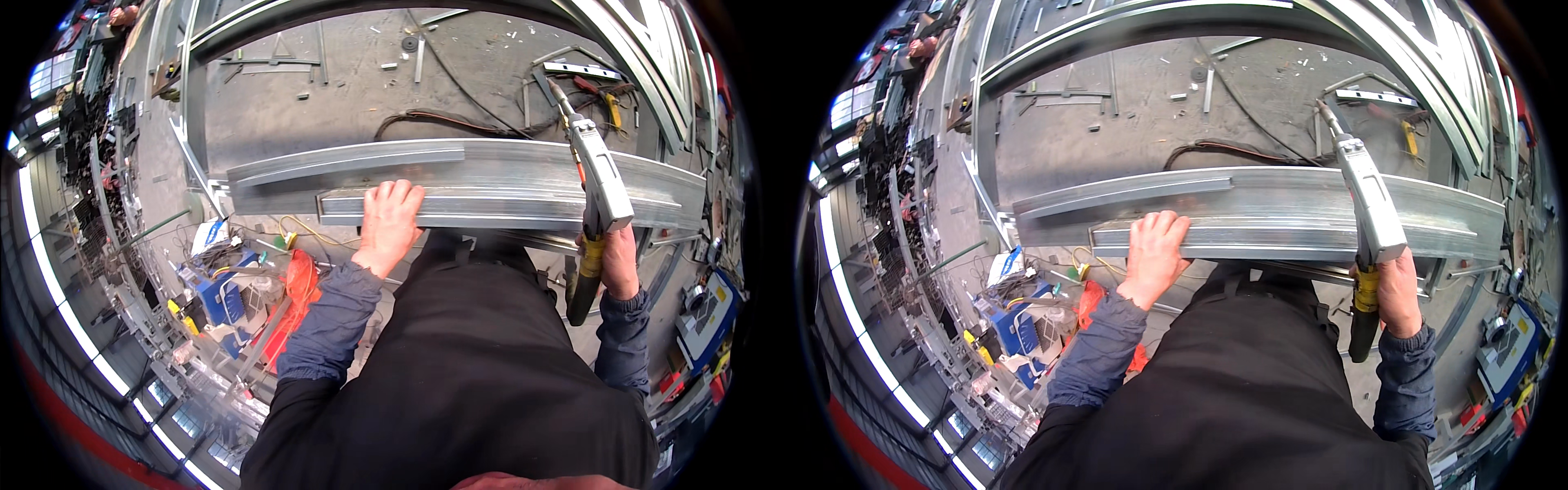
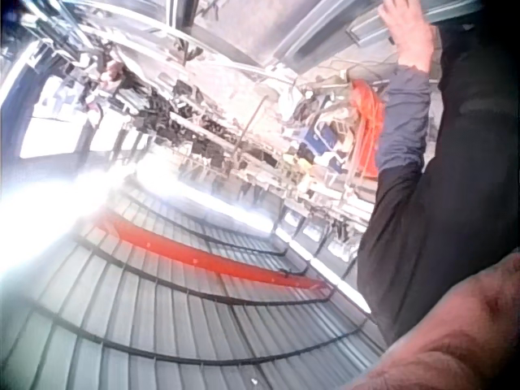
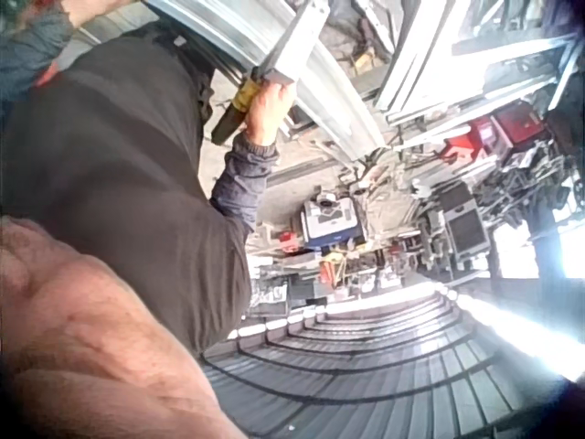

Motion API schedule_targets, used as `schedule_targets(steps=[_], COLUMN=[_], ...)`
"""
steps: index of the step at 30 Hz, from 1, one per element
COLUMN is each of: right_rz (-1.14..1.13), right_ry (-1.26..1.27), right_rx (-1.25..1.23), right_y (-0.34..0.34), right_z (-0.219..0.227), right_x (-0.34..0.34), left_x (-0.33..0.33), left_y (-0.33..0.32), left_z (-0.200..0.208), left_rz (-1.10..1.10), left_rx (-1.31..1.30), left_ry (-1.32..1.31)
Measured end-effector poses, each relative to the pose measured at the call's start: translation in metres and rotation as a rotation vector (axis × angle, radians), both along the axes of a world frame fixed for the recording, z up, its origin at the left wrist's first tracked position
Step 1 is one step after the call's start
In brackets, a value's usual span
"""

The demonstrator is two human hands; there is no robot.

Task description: The person welds two aluminum profiles together using a handheld welding torch. They align the pieces, apply welds along the seam, and reposition the assembly to complete the joint.

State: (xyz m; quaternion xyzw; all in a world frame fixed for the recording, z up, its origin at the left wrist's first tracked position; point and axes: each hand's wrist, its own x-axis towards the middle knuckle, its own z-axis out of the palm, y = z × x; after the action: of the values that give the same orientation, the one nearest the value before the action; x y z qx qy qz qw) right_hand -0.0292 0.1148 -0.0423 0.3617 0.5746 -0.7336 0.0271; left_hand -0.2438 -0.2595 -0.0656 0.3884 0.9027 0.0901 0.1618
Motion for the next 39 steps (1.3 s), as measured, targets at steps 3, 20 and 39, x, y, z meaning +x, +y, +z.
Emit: schedule_targets(steps=[3,20,39], right_rz=[0.013,0.028,0.067], right_ry=[0.000,0.025,0.067], right_rx=[0.000,0.012,0.027], right_y=[-0.006,-0.011,-0.009], right_z=[0.004,0.015,0.012], right_x=[-0.006,-0.004,-0.007], left_x=[0.002,0.005,-0.112], left_y=[-0.003,-0.008,-0.032], left_z=[-0.004,-0.019,-0.003], left_rz=[-0.012,0.005,-0.032], left_rx=[0.022,0.108,-0.244], left_ry=[0.020,0.167,-0.016])
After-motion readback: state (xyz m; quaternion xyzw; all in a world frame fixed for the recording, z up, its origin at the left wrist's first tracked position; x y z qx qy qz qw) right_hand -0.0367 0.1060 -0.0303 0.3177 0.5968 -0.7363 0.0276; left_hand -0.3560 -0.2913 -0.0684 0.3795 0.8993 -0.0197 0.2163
